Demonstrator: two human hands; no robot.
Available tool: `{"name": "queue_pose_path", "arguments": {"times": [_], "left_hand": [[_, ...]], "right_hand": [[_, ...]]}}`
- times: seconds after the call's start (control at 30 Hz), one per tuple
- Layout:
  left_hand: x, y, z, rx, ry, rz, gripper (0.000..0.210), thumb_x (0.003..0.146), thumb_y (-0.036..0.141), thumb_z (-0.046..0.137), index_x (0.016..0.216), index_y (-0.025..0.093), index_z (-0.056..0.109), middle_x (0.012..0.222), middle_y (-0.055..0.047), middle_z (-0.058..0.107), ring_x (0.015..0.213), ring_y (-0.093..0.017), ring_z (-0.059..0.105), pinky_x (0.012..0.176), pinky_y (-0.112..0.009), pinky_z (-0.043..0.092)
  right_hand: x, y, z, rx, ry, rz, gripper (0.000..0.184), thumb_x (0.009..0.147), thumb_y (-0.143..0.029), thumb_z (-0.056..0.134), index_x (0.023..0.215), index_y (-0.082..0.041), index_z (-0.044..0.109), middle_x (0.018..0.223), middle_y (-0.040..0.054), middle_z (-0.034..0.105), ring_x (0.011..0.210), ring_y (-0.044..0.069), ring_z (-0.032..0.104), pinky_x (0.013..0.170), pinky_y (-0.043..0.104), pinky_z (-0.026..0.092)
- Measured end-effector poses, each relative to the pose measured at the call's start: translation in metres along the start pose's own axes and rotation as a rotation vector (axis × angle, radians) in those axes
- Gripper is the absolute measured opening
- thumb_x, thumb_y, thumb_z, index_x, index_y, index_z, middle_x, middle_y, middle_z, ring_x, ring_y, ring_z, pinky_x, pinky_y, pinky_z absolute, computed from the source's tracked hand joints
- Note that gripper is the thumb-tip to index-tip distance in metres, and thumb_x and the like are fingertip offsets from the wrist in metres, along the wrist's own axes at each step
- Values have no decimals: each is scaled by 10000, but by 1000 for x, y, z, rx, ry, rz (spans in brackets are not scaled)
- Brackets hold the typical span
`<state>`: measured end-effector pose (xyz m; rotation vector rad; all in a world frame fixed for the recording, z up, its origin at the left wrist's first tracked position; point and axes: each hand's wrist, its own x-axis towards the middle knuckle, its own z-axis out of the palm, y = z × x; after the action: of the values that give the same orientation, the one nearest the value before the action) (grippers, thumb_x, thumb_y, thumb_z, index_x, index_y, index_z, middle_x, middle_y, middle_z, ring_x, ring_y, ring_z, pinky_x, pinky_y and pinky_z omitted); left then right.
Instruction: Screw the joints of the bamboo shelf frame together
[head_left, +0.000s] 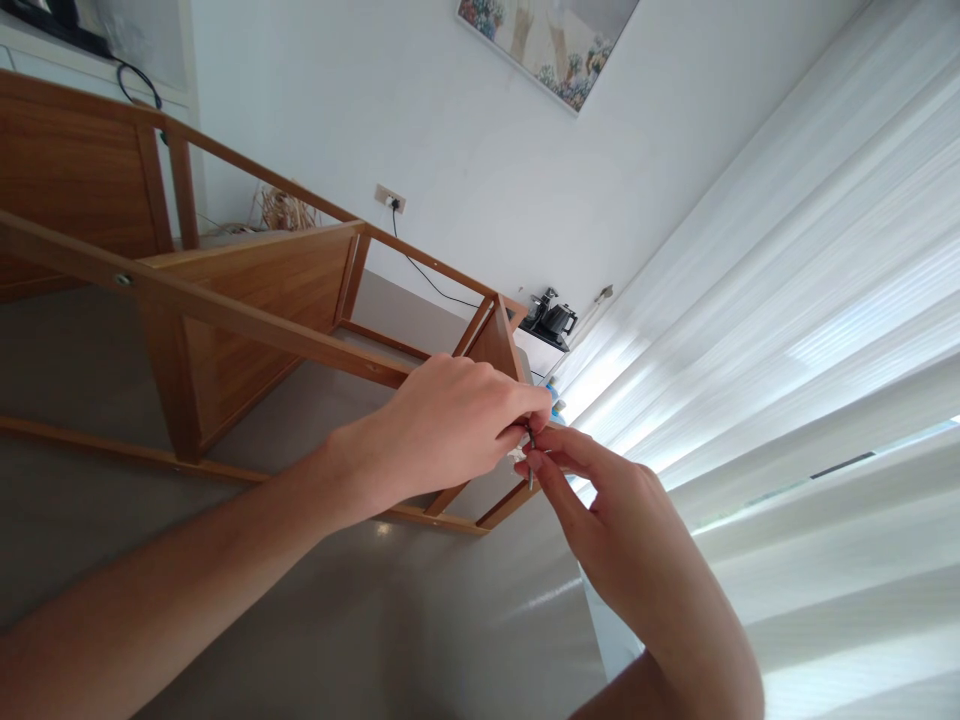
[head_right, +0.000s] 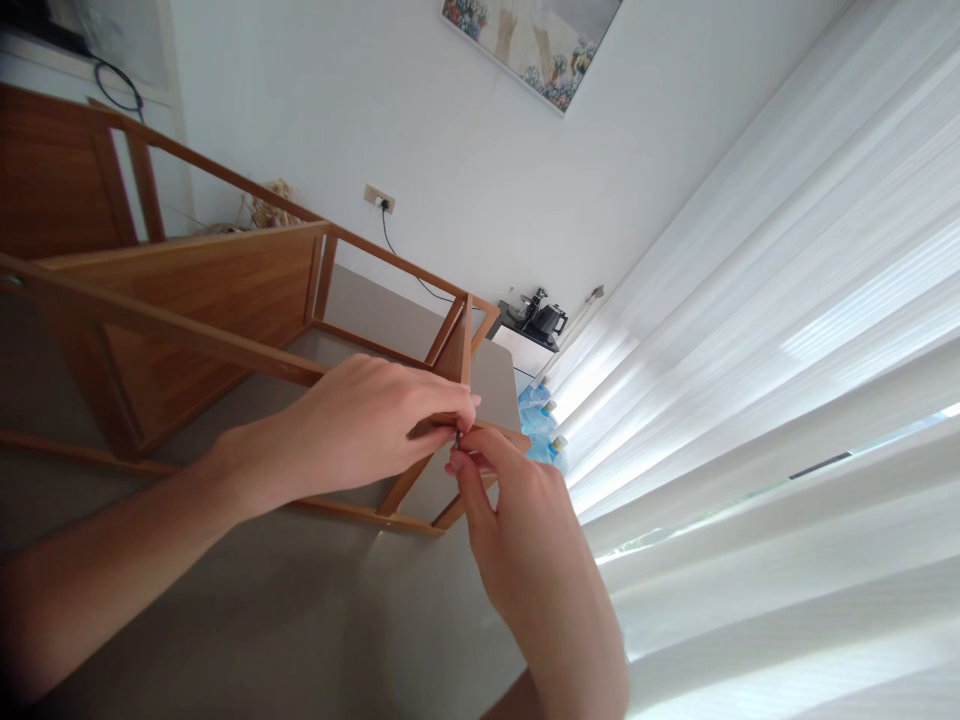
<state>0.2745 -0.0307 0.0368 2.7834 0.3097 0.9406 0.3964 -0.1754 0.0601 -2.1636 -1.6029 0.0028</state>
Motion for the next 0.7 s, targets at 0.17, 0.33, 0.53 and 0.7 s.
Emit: {"name": "queue_pose_path", "arguments": {"times": [0.17, 0.33, 0.53, 0.7], "left_hand": [[0, -1, 1, -2, 12, 1, 190, 933, 181, 502, 898, 302, 644, 773, 92, 731, 689, -144, 652, 556, -269, 264], [1, -1, 1, 5, 6, 8, 172, 934, 183, 515, 913, 295, 644, 768, 96, 731, 663, -134, 636, 550, -267, 267], [-1, -1, 0, -2, 12, 19, 170, 957, 197, 506, 931, 280, 653, 803, 79, 746, 724, -140, 675, 561, -274, 282], [0, -2, 0, -13, 7, 18, 183, 952, 183, 511, 949, 281, 666, 810, 68, 751, 717, -139, 679, 558, -273, 288]], "right_hand": [[-1, 1, -1, 33, -13, -17, 188, 1004, -318, 494, 963, -291, 675, 871, -31, 740, 737, 147, 676, 570, 233, 429], [-7, 1, -4, 23, -44, -51, 201, 1007, -318, 500, 915, -290, 677, 866, -31, 717, 774, 142, 671, 532, 223, 417], [-6, 7, -3, -33, 72, -71, 247, 1005, -341, 499, 1096, -304, 726, 1086, 16, 741, 835, 172, 686, 558, 256, 467], [-6, 7, -2, -39, 108, -48, 250, 1001, -326, 522, 1121, -329, 741, 1033, 6, 734, 814, 168, 671, 602, 270, 490]]}}
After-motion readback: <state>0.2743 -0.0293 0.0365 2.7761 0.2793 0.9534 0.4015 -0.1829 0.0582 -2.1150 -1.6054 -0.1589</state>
